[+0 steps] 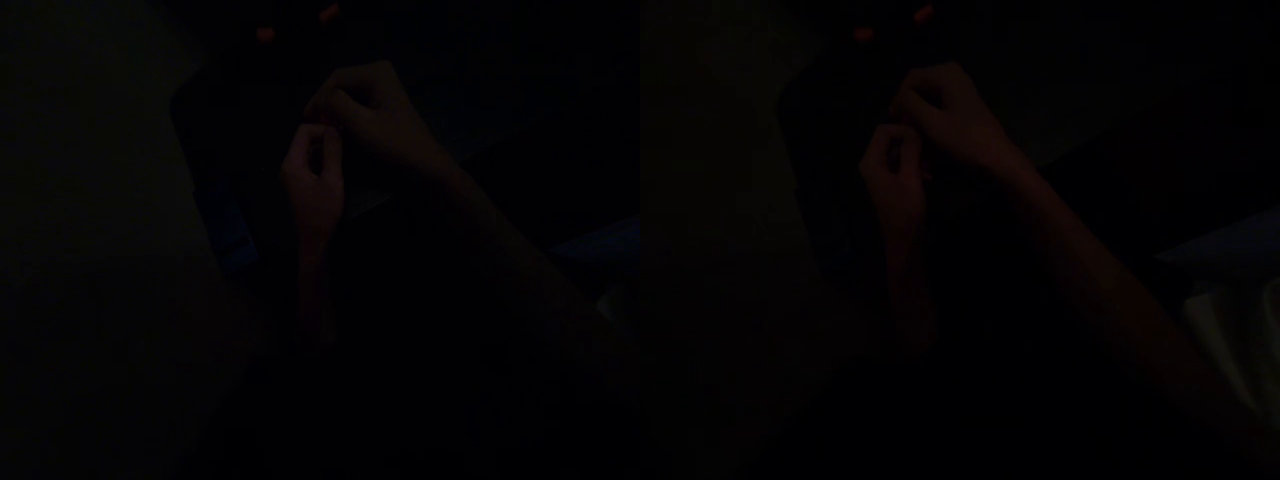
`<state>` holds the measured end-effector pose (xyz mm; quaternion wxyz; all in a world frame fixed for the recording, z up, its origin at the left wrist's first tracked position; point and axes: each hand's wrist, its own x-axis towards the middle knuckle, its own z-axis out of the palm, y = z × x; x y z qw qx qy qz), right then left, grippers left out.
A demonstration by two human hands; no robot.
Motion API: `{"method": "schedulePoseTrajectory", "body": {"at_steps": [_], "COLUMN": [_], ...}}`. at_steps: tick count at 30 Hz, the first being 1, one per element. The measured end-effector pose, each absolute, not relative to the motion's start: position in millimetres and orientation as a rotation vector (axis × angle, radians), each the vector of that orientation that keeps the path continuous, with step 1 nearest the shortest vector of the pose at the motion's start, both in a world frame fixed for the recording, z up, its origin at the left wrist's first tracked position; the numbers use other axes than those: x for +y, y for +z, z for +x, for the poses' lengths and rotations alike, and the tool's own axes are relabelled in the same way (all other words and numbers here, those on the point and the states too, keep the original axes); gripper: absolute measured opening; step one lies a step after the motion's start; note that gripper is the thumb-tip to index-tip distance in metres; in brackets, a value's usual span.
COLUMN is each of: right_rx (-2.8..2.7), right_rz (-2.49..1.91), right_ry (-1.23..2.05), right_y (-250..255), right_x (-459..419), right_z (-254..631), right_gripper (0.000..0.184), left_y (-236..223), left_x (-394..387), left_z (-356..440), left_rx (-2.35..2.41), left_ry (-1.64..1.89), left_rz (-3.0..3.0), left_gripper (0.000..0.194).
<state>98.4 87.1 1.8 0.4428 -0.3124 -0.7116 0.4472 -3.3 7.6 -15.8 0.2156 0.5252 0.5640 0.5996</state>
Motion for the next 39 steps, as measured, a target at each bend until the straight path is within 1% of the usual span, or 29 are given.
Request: {"method": "schedulePoseTrajectory", "body": {"at_steps": [5,11,19,25,31,39], "right_rx": [-1.77,-1.772,-1.754,-1.768,-1.807,-1.837], "right_rz": [-0.781,-0.778,-0.766,-0.788,-0.806,-0.846], "right_ry": [1.108,1.107,1.122,1.133,1.113,1.14], "right_y": [4,2,1,6,6,11], "right_x": [85,88,88,84,85,82], "right_z": [99,98,98,99,100,103], "right_gripper": [0.027,0.029,0.029,0.026,0.028,0.026], "left_y": [-15,-20,-15,-14,-19,-18], "left_x": [7,10,6,7,9,8], "left_z": [-2,-5,-3,-2,-6,-4], "left_rx": [1.637,1.644,1.652,1.57,1.639,1.551], "left_ry": [1.645,1.613,1.571,1.68,1.569,1.679], "left_rz": [1.453,1.474,1.415,1.412,1.436,1.468], "left_gripper": [0.036,0.036,0.037,0.036,0.037,0.037]}}
